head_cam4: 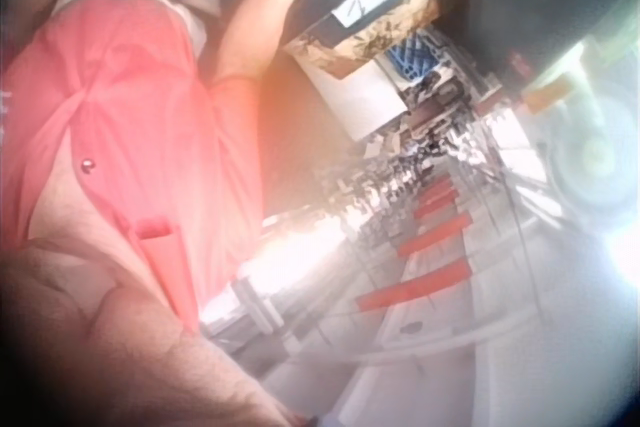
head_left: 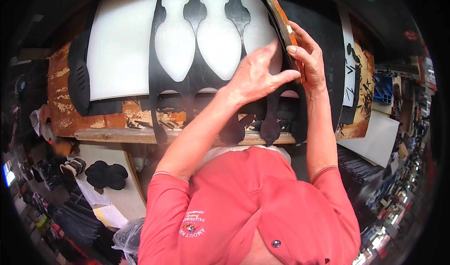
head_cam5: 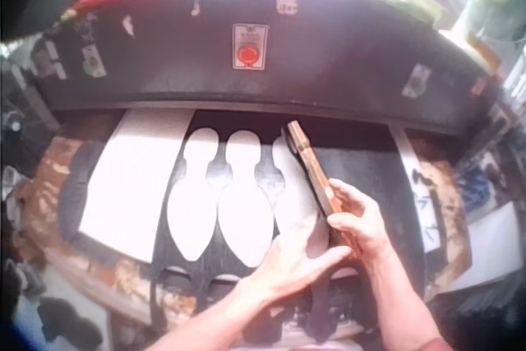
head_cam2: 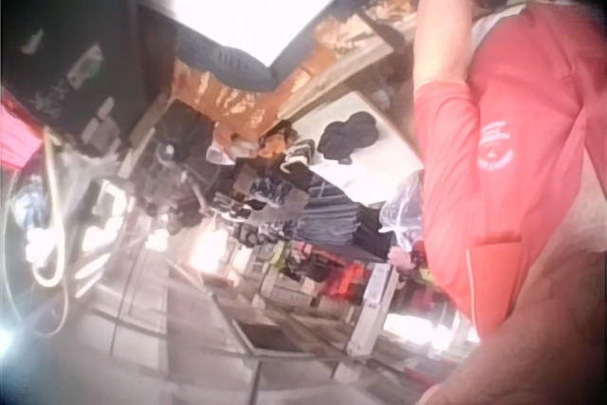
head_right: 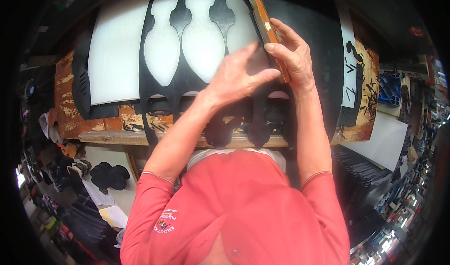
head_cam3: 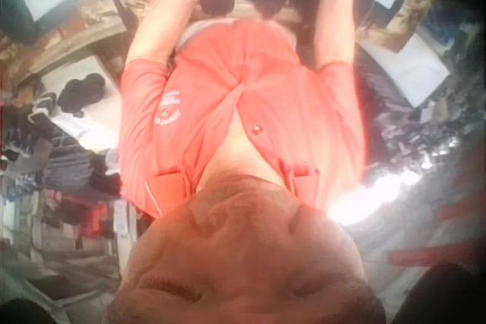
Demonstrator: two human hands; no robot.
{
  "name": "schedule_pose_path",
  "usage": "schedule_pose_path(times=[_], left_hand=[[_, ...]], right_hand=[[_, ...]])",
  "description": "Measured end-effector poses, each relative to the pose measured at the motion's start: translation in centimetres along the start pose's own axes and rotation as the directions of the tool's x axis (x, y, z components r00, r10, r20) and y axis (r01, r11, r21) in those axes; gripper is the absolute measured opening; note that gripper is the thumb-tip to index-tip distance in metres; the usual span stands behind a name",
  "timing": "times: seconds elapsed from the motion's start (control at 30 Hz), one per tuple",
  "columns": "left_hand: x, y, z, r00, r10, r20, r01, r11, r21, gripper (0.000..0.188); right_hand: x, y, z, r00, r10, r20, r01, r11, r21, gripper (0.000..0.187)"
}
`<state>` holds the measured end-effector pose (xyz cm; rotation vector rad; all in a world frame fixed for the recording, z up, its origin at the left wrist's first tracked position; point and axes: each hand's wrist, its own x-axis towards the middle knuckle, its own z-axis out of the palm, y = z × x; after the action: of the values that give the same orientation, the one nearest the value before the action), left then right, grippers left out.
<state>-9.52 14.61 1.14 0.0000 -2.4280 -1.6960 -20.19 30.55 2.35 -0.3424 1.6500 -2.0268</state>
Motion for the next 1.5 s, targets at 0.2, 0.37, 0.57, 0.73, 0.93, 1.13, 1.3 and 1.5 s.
schedule_pose_path(times=[0.2, 0.37, 0.57, 0.73, 0.93, 1.13, 1.3, 1.5], left_hand=[[0.0, 0.8, 1.9, 0.983, -0.183, 0.031, 0.179, 0.888, -0.424, 0.048], [-2.4, -2.2, -2.7, 0.89, -0.347, -0.296, 0.25, 0.914, -0.319, 0.034], [-8.1, -5.4, -15.7, 0.785, -0.256, -0.564, 0.133, 0.959, -0.25, 0.034], [-14.0, -9.4, -30.7, 0.42, -0.125, -0.899, 0.525, 0.842, 0.128, 0.037], [-18.9, -10.5, -40.6, 0.326, 0.094, -0.94, 0.845, 0.417, 0.335, 0.046], [-9.5, -6.8, -23.2, 0.72, -0.016, -0.694, 0.441, 0.782, 0.44, 0.056], [-7.1, -6.3, -13.0, 0.958, 0.159, -0.24, 0.131, 0.5, 0.856, 0.058], [-7.2, -7.2, -13.7, 0.954, 0.169, -0.248, 0.131, 0.509, 0.851, 0.053]], right_hand=[[0.4, 0.3, -1.2, 1.0, 0.012, 0.004, -0.012, 0.995, 0.098, 0.073], [0.6, 1.1, -2.2, 0.999, -0.001, 0.051, -0.009, 0.982, 0.187, 0.071], [0.8, 1.3, -2.8, 0.996, -0.092, 0.008, 0.091, 0.988, 0.128, 0.078], [0.8, 1.2, -2.6, 1.0, 0.01, 0.023, -0.012, 0.994, 0.109, 0.086], [0.9, 1.5, -2.8, 1.0, 0.012, -0.017, -0.01, 0.992, 0.127, 0.083], [0.9, 1.6, -2.6, 0.998, -0.061, -0.036, 0.065, 0.99, 0.122, 0.075], [-1.2, -0.4, -3.5, 0.993, -0.049, -0.107, 0.053, 0.998, 0.033, 0.071], [-2.1, 0.7, -4.8, 0.935, -0.329, -0.133, 0.106, 0.616, -0.781, 0.074]])
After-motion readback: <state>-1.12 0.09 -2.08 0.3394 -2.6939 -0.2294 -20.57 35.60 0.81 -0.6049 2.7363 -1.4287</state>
